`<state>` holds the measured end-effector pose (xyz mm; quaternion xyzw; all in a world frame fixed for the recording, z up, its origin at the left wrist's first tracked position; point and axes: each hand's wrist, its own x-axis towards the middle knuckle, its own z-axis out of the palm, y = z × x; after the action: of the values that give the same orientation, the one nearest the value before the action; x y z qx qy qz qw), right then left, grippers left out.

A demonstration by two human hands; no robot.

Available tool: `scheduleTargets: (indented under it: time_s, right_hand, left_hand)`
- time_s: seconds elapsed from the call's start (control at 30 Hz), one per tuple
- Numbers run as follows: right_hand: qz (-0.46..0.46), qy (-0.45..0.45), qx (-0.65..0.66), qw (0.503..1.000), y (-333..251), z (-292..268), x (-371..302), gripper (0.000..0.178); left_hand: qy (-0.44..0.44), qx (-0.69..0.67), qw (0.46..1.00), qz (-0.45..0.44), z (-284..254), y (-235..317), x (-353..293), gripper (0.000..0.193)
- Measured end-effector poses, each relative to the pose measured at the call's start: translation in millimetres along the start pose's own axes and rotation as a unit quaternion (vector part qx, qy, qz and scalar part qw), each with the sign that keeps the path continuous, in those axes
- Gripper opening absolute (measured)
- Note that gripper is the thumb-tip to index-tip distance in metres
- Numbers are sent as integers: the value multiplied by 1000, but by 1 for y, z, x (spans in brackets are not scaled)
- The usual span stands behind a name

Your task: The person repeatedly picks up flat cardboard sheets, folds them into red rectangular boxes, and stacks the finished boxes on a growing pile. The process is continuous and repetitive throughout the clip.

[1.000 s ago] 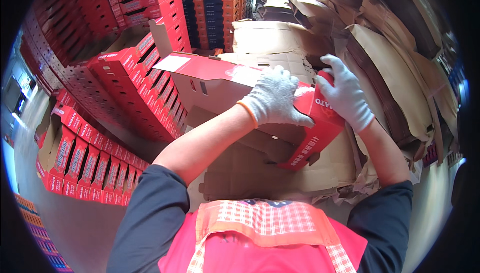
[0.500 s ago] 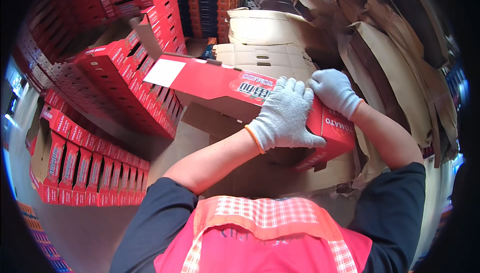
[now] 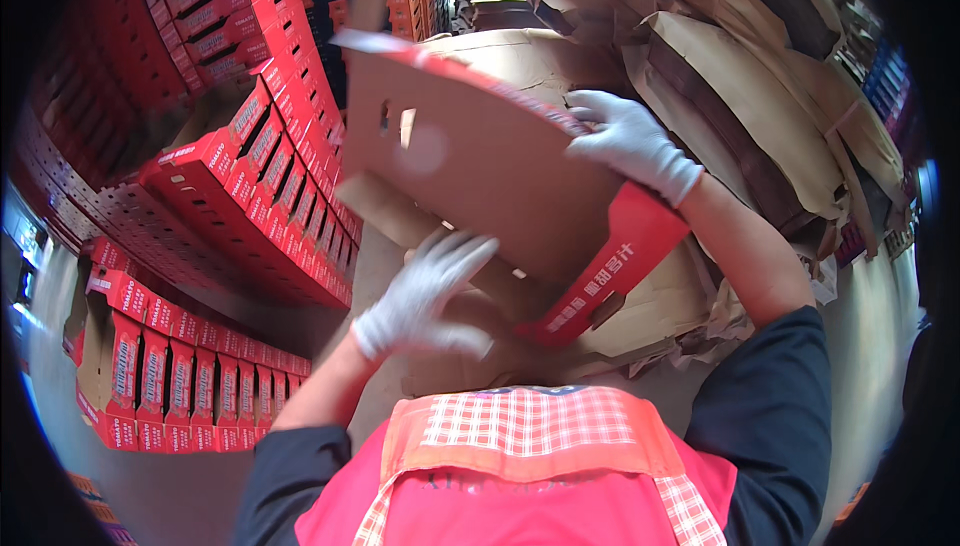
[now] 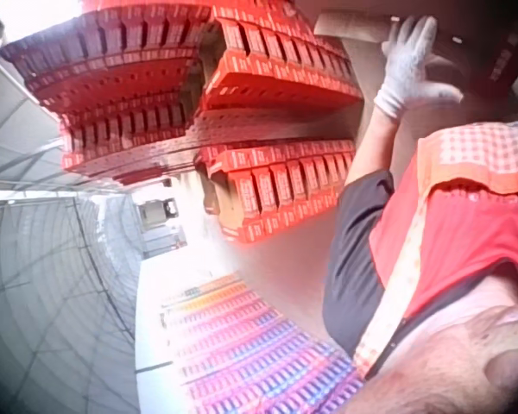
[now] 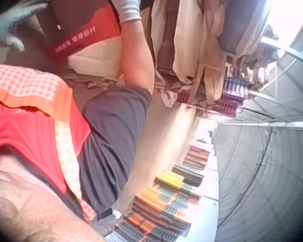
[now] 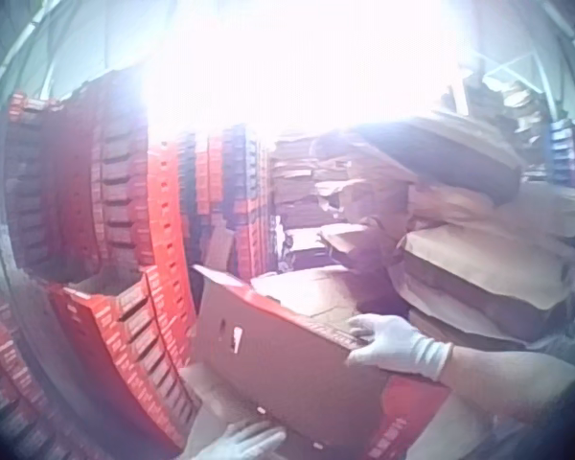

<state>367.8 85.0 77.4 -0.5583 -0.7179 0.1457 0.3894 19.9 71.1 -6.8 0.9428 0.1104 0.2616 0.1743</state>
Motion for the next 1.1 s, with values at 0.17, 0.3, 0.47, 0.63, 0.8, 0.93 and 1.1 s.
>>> scheduleTargets:
  time_s: [0.17,0.3,0.47,0.63,0.8,0.93,1.1]
  right_hand:
    - [431,16,454,779,106,-20,-66,24]
    - [446,-78,104,886,169,110,-146,38]
    - [250,119,320,906,180,64,-134,24]
    - [-61,243,225,942,37,-21,-94,29]
    - [4,-10,-165,986,-65,-26,-84,51]
    - [152,-140,-64,976,-63,-23,-61,34]
    - [-69,-90,-158,981,-64,12,-36,17]
  left_hand:
    - [174,12,985,0,0,29,-49,130]
    - [112,59,992,-20,8,43,28,90]
    - [167,37,982,77,54,66,125,80]
    - [296,-37,947,114,88,61,153,94]
    - [396,-79,913,52,108,59,149,132]
    - [335,-148,928,-70,122,67,144,138]
    - [272,-338,891,-131,135,68,136,125]
